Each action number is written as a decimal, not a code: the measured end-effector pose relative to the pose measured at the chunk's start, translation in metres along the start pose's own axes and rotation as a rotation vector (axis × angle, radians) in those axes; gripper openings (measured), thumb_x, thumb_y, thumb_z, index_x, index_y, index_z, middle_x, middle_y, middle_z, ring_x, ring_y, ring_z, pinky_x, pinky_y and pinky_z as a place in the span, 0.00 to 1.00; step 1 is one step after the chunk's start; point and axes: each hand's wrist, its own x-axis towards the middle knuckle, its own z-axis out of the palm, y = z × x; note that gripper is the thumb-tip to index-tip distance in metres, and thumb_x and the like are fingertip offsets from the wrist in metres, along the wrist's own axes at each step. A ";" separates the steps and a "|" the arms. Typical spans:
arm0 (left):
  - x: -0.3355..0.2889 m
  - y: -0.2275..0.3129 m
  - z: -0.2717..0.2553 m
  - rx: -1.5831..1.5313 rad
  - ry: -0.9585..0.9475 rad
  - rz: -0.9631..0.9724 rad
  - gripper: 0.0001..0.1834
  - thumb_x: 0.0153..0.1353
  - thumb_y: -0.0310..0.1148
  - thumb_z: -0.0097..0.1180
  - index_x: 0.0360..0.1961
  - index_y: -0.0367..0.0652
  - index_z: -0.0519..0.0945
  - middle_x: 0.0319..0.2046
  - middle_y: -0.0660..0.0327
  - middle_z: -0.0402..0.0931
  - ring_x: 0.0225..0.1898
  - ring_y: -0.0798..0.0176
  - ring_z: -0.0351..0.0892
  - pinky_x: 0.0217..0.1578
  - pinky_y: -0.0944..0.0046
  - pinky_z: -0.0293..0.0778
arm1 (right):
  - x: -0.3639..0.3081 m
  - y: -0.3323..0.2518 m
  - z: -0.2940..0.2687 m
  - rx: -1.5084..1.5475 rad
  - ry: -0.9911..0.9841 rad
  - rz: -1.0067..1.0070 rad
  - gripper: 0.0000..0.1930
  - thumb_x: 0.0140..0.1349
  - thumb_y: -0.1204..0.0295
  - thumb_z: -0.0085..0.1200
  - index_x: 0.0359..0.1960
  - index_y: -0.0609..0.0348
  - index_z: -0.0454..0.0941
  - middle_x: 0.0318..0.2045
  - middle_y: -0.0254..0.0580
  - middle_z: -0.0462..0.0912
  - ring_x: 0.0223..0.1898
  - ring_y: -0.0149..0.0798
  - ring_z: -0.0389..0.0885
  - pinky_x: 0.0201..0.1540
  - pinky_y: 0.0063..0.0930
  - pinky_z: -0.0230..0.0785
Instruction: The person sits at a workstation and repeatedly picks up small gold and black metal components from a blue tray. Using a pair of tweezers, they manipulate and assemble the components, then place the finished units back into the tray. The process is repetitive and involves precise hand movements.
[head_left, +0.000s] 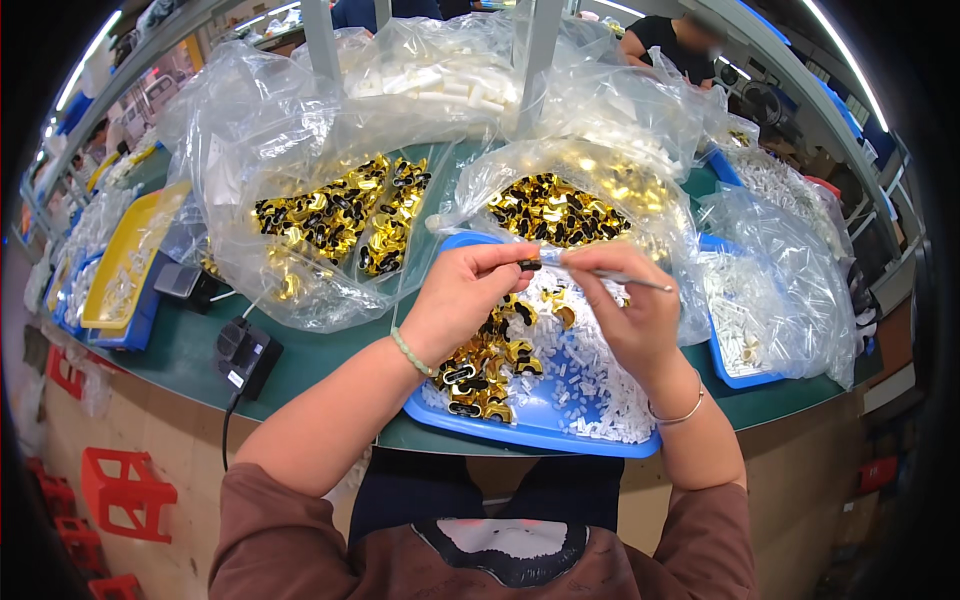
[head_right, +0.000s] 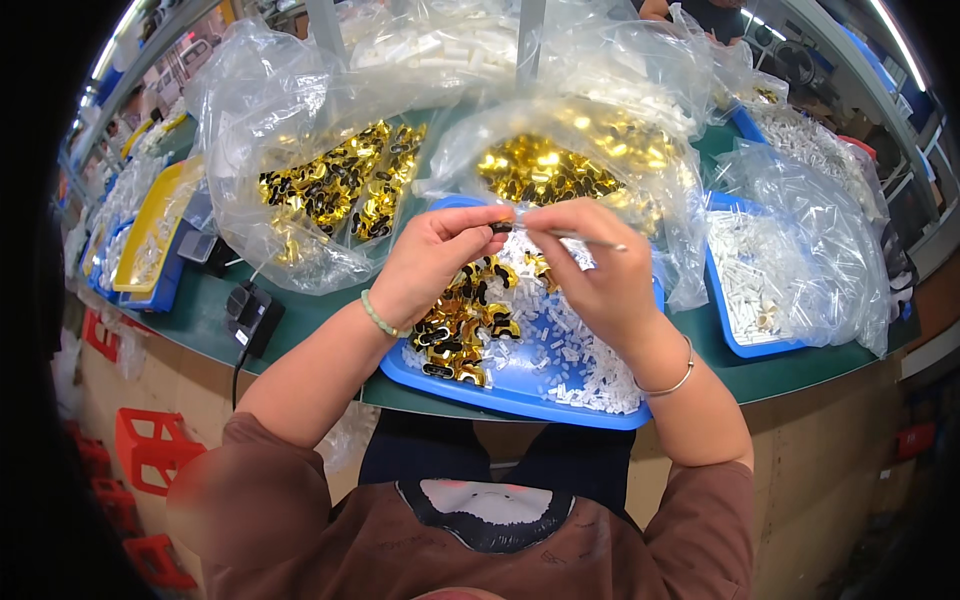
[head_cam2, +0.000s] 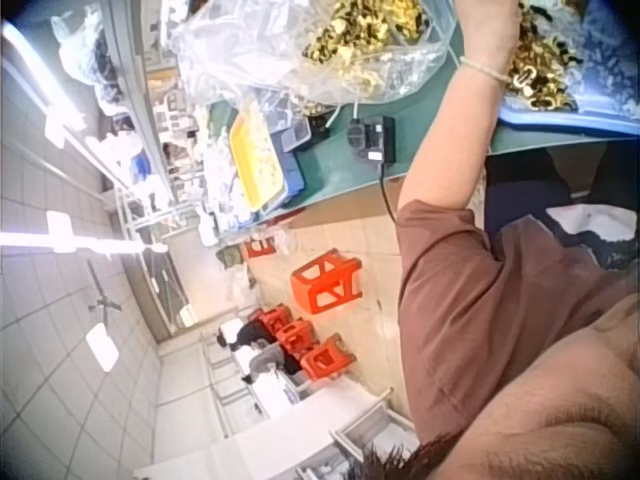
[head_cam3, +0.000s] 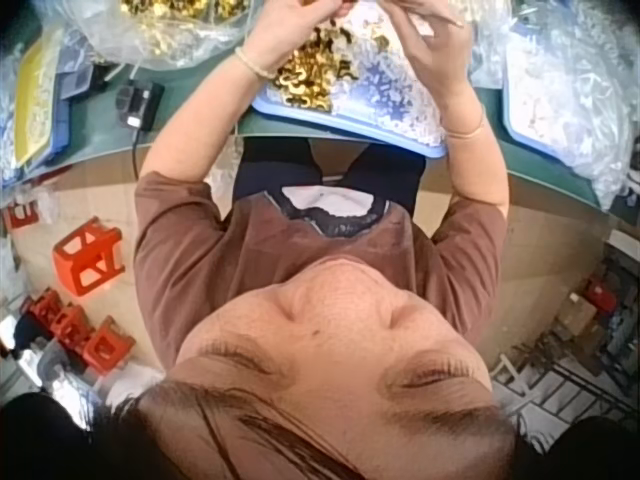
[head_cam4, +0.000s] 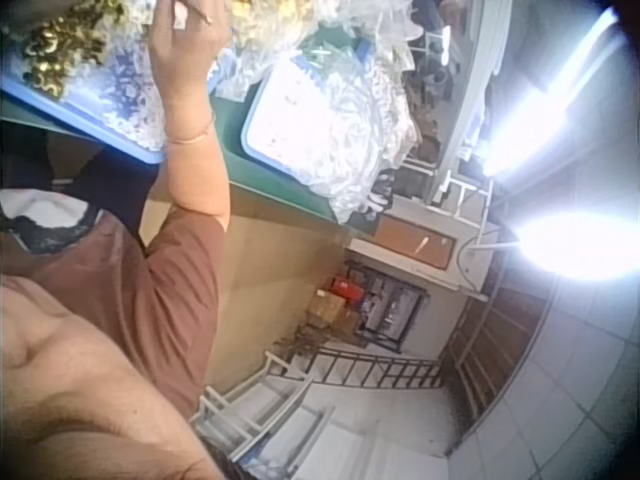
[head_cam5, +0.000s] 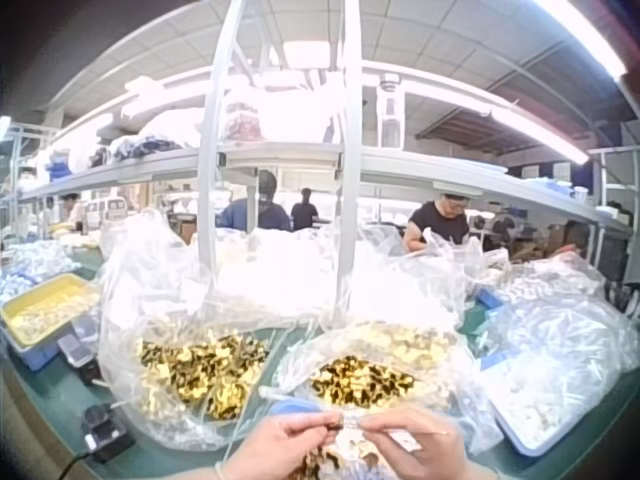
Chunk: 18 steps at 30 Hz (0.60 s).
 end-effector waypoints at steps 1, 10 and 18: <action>0.000 0.000 0.000 -0.018 0.021 -0.002 0.17 0.66 0.27 0.51 0.54 0.34 0.76 0.47 0.58 0.80 0.45 0.71 0.79 0.50 0.72 0.75 | 0.000 0.001 -0.003 0.021 0.025 0.031 0.08 0.55 0.84 0.59 0.37 0.63 0.79 0.32 0.43 0.82 0.34 0.40 0.82 0.36 0.27 0.74; 0.007 0.034 -0.070 -1.158 0.225 0.316 0.24 0.63 0.36 0.49 0.53 0.25 0.68 0.51 0.46 0.73 0.38 0.64 0.80 0.43 0.70 0.79 | -0.001 0.012 -0.013 0.009 -0.085 0.289 0.08 0.59 0.79 0.46 0.37 0.63 0.77 0.31 0.47 0.80 0.33 0.43 0.80 0.37 0.33 0.71; 0.010 0.031 -0.072 -0.850 0.090 0.294 0.22 0.67 0.41 0.45 0.49 0.30 0.74 0.49 0.51 0.76 0.40 0.65 0.79 0.45 0.65 0.78 | -0.010 0.018 -0.015 -0.300 -0.564 0.244 0.07 0.51 0.74 0.61 0.32 0.62 0.79 0.30 0.47 0.81 0.31 0.51 0.79 0.37 0.37 0.71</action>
